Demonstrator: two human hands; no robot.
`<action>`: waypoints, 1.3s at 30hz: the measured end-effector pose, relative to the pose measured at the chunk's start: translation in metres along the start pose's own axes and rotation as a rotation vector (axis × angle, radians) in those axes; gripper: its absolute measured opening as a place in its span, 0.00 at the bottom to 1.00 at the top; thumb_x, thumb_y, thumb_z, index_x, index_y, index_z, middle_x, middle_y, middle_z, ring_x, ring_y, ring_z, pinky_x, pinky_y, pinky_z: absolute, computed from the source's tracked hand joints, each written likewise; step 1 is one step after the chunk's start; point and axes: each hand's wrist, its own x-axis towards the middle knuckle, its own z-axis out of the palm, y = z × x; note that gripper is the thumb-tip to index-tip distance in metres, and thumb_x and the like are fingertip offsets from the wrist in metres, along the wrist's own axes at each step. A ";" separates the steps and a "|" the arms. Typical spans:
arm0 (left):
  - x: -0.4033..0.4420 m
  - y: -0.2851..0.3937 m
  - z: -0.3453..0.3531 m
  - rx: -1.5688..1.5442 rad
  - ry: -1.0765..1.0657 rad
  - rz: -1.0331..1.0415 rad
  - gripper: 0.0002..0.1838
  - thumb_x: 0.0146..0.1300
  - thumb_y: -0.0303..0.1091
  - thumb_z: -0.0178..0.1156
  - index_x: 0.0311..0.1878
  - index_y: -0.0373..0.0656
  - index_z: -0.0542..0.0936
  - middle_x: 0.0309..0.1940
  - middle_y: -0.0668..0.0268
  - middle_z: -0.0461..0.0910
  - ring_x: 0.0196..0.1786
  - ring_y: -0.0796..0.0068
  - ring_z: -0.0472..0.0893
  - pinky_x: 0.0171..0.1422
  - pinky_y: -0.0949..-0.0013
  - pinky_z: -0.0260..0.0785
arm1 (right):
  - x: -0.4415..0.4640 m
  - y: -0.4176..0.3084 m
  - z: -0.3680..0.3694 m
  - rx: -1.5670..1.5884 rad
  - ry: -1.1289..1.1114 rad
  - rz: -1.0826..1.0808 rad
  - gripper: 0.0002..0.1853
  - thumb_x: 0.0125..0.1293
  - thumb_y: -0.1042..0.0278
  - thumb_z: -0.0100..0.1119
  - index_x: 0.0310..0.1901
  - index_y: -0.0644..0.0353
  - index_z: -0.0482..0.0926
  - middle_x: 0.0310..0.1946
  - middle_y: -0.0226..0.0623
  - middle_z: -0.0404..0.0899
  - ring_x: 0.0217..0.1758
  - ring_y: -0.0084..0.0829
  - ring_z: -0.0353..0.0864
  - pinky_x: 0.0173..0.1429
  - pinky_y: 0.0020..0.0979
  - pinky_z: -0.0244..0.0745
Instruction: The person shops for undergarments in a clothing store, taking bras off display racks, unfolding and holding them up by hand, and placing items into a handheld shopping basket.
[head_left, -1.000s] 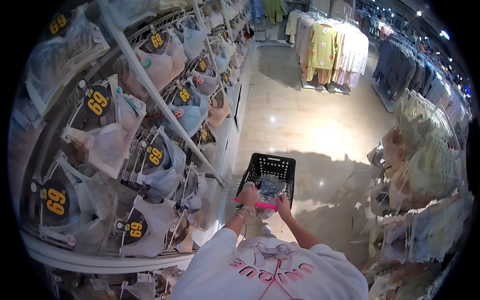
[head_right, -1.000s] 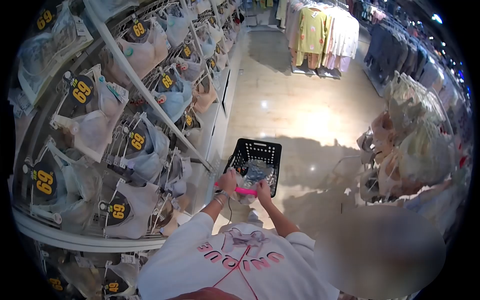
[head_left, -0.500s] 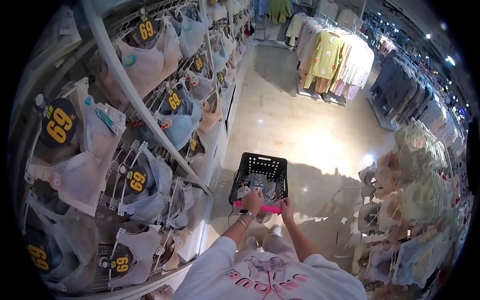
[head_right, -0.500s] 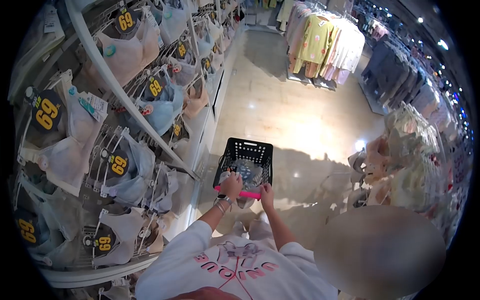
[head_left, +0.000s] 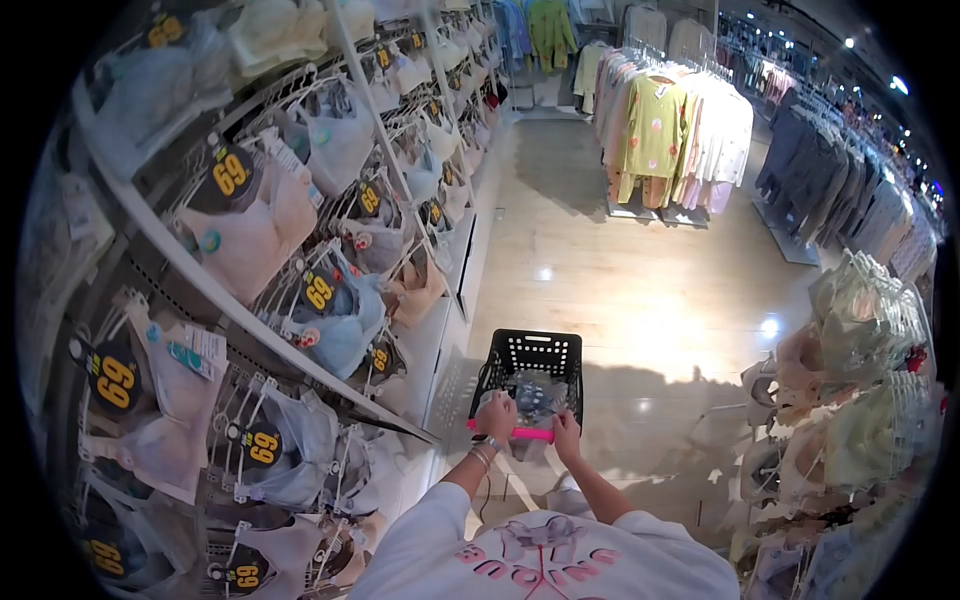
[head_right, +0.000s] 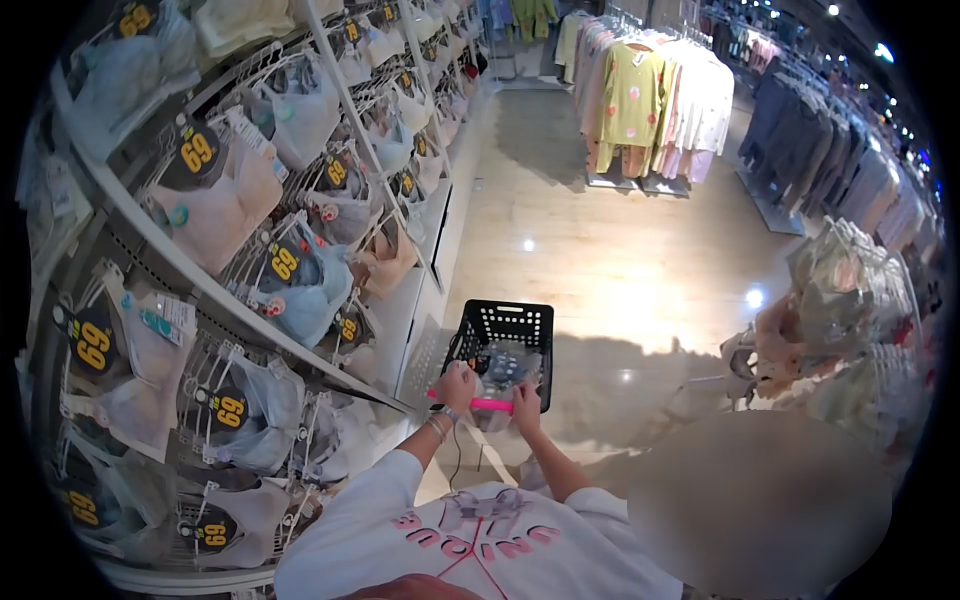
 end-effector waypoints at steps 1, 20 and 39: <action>0.007 0.002 0.000 0.011 -0.001 -0.012 0.16 0.60 0.45 0.51 0.40 0.42 0.74 0.22 0.52 0.79 0.28 0.49 0.80 0.30 0.49 0.70 | 0.007 -0.008 0.000 0.001 -0.030 0.020 0.09 0.67 0.68 0.51 0.36 0.67 0.71 0.22 0.37 0.72 0.24 0.25 0.72 0.29 0.31 0.68; 0.126 0.045 0.019 0.075 -0.072 -0.123 0.18 0.61 0.48 0.51 0.35 0.40 0.78 0.31 0.51 0.80 0.36 0.49 0.81 0.40 0.51 0.71 | 0.122 -0.008 0.016 0.013 -0.195 0.035 0.09 0.67 0.68 0.49 0.36 0.66 0.70 0.30 0.53 0.73 0.36 0.52 0.74 0.41 0.44 0.67; 0.271 0.088 0.081 0.028 -0.075 0.007 0.12 0.66 0.40 0.47 0.39 0.43 0.74 0.27 0.50 0.80 0.31 0.50 0.81 0.33 0.51 0.71 | 0.290 -0.011 0.014 -0.042 -0.111 0.067 0.12 0.67 0.64 0.52 0.39 0.66 0.76 0.26 0.39 0.77 0.28 0.27 0.79 0.33 0.30 0.74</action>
